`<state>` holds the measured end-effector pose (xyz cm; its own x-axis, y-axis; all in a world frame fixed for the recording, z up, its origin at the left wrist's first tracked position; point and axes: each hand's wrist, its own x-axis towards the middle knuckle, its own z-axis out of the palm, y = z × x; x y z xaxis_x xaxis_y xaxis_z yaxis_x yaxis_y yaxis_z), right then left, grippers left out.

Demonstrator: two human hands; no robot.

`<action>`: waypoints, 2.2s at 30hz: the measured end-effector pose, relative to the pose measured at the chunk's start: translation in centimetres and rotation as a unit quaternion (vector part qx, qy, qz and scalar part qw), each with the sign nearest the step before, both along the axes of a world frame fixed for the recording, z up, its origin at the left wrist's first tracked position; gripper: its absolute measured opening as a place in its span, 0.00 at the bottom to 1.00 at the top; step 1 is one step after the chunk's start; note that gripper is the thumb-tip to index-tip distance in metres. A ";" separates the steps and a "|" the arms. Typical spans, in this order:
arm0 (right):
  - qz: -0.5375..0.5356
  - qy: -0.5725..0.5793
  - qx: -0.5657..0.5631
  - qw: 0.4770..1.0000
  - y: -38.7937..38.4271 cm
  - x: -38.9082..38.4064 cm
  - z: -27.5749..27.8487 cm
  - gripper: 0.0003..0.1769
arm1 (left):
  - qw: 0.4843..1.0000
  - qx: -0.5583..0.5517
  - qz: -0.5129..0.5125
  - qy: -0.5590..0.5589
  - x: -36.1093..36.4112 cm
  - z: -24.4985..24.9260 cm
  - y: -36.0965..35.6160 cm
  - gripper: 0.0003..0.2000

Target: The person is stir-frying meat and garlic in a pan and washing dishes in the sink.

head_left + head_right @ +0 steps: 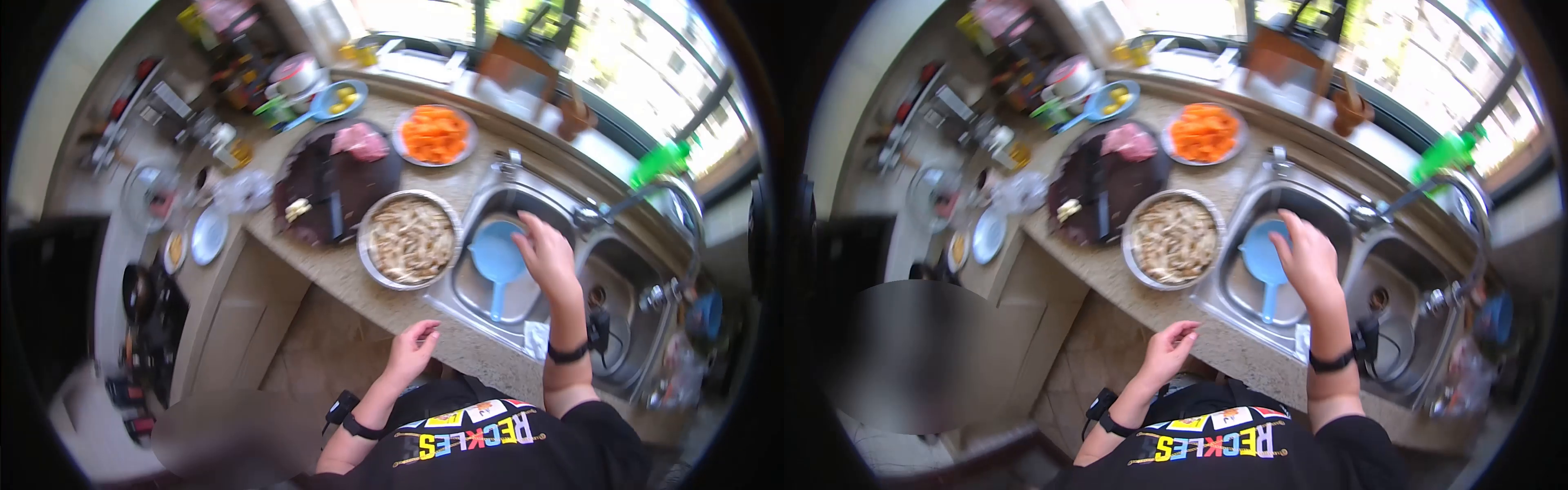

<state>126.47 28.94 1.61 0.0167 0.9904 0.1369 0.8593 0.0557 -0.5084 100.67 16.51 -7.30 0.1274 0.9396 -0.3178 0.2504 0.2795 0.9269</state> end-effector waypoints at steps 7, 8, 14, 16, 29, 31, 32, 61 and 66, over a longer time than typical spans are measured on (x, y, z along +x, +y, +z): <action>0.285 -0.037 -0.036 0.957 -7.2 -14.0 0.6 0.15 | 0.982 0.140 0.106 0.063 -6.4 1.5 -5.2 0.08; 0.321 -0.036 -0.044 0.946 -8.3 -15.8 0.7 0.15 | 0.979 0.156 0.108 0.079 -7.8 2.1 -5.8 0.09; 0.486 -0.016 -0.002 0.874 -14.7 -28.7 0.5 0.13 | 0.967 0.119 0.211 0.076 -18.7 3.1 -12.9 0.11; 0.529 -0.014 0.005 0.848 -17.0 -33.6 -1.7 0.11 | 0.955 0.145 0.245 0.087 -23.7 1.5 -16.9 0.10; 0.672 -0.011 0.058 0.738 -23.3 -64.4 0.9 0.21 | 0.804 0.068 0.590 -0.033 -51.7 2.4 -38.5 0.14; 0.673 -0.009 0.082 0.735 -21.4 -69.0 2.3 0.23 | 0.763 0.086 0.640 -0.033 -55.3 4.8 -39.7 0.14; 0.674 -0.007 0.099 0.732 -20.4 -71.2 3.1 0.25 | 0.717 0.097 0.690 -0.033 -57.0 5.5 -40.2 0.13; 0.581 -0.341 0.206 0.709 -4.2 -107.9 9.8 0.19 | 0.659 0.204 0.462 0.557 -100.5 11.0 -21.7 0.21; 0.504 -0.446 0.208 0.710 -5.7 -105.6 16.5 0.25 | 0.763 0.095 0.357 0.530 -102.6 11.9 -20.9 0.20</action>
